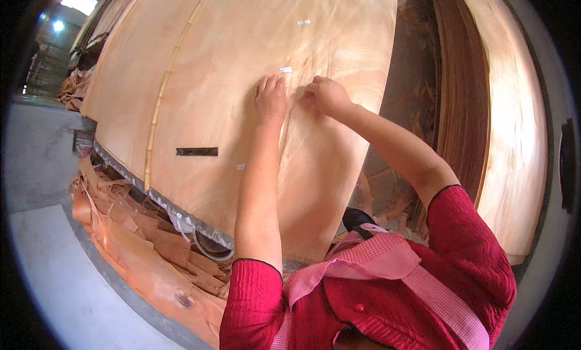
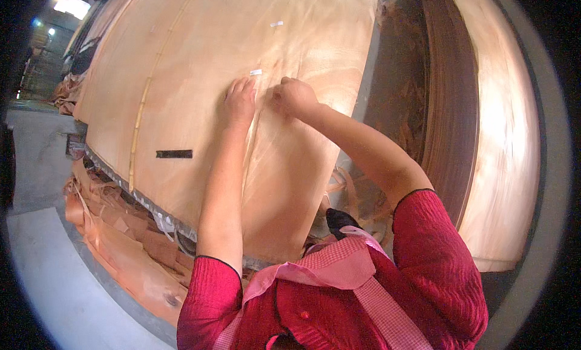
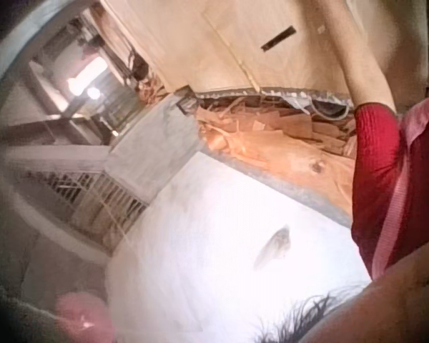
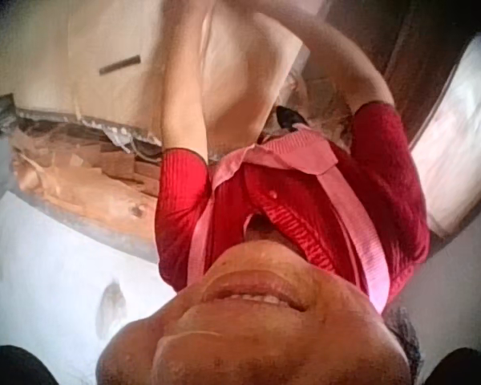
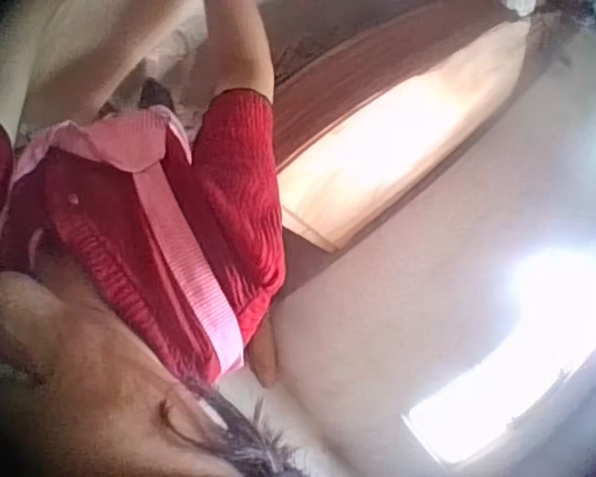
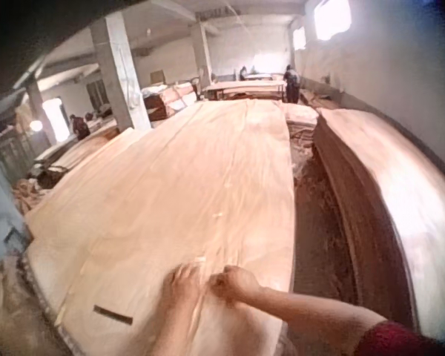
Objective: The person applies strips of tape to a large sheet of wood veneer, then uses a utility knife to trim the edges and cut pieces, and finally uses a long wooden rod to help roll or lift a veneer sheet.
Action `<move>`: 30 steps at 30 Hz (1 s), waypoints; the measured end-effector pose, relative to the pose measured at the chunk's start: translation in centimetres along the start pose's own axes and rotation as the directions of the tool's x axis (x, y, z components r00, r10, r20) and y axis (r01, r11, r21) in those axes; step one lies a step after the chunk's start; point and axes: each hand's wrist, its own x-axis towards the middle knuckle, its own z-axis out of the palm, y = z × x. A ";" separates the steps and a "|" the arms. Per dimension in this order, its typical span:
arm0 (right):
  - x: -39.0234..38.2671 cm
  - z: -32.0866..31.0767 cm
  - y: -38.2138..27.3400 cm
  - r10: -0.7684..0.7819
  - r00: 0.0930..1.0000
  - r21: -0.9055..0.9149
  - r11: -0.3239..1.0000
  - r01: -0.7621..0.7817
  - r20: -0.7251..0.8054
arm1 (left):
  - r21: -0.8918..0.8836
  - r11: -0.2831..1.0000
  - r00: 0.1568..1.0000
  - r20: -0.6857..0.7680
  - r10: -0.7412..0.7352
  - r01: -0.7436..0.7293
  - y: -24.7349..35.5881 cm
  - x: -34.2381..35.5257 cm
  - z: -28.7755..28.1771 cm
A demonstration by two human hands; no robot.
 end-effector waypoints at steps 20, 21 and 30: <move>8.3 1.0 0.0 0.298 0.955 0.128 0.947 -0.295 -0.007 | 0.065 0.996 0.988 -0.138 0.065 -0.056 0.1 0.7 0.6; 8.3 0.7 0.4 0.297 0.955 0.216 0.932 -0.293 0.015 | 0.066 0.996 0.989 -0.134 0.065 -0.057 -0.2 0.5 0.7; 9.7 1.8 0.0 0.270 0.963 0.004 0.963 -0.270 -0.012 | 0.010 0.999 0.989 -0.142 0.033 -0.032 -0.4 0.4 0.8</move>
